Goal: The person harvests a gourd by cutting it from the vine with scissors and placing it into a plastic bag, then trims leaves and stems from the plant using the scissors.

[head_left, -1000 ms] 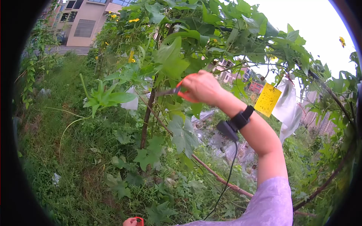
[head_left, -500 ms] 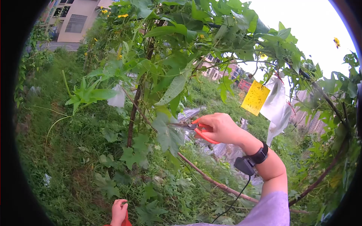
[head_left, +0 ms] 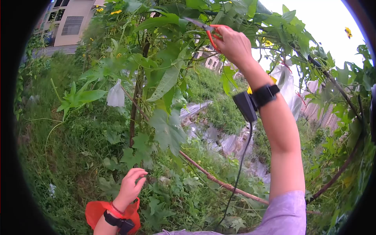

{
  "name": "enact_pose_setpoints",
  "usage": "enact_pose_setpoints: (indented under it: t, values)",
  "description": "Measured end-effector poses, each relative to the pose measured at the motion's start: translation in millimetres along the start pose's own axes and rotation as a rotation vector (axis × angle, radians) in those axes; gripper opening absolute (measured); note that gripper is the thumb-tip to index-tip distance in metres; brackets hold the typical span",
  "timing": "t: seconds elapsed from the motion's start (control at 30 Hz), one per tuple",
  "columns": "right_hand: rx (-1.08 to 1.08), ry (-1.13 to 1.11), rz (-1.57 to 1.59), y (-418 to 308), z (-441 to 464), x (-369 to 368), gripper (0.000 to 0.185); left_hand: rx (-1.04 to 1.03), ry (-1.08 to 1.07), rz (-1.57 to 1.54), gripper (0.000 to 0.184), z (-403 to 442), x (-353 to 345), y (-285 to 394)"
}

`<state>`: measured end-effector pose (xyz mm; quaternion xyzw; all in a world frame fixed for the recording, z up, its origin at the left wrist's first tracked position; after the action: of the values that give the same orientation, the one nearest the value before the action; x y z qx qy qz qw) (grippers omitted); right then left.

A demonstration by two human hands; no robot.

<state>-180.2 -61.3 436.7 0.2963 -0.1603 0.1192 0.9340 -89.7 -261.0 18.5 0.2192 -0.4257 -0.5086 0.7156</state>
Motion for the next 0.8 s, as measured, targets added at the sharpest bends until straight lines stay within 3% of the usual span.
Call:
enact_pose_setpoints:
  t: [0.03,0.1,0.17,0.23,0.3,0.47,0.67,0.8]
  values:
    - [-0.022,-0.015,-0.127,9.6,11.1,-5.3,0.024,0.002,-0.002,0.004,0.017,6.7,-3.9,11.1]
    - [0.057,0.069,-0.169,39.4,15.9,-21.1,0.024,-0.228,0.0,0.137,0.018,15.8,-8.1,39.4]
    - [-0.227,-0.102,-0.249,68.5,14.3,-30.0,0.025,-0.19,0.001,0.133,0.019,22.0,5.5,56.5]
    - [-0.268,-0.197,-0.266,84.2,-5.7,-30.1,0.026,-0.237,0.05,0.239,0.018,31.6,26.1,67.4]
    - [-0.239,-0.227,-0.245,80.8,-36.9,-14.1,0.022,-0.301,0.152,0.334,0.018,41.3,48.1,75.9]
    - [-0.066,-0.083,-0.216,96.1,-114.4,18.5,0.019,-0.228,0.225,0.313,0.016,45.9,67.6,92.5]
    - [0.041,0.045,-0.009,86.3,-157.5,33.1,0.022,-0.286,0.172,0.296,0.015,40.4,47.0,83.2]
    - [0.049,-0.052,-0.056,68.0,-153.2,25.8,0.021,-0.273,0.127,0.224,0.015,52.9,32.5,66.0]
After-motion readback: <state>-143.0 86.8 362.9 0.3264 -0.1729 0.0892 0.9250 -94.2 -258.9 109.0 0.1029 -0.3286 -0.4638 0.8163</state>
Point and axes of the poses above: each hand's wrist, its own z-axis towards the middle knuckle, its own x-axis out of the back of the hand, y = z × x, the point moved 3 cm from there along z, towards the middle knuckle, and after that the axes turned 12 degrees about z, right-handed, at the moved point
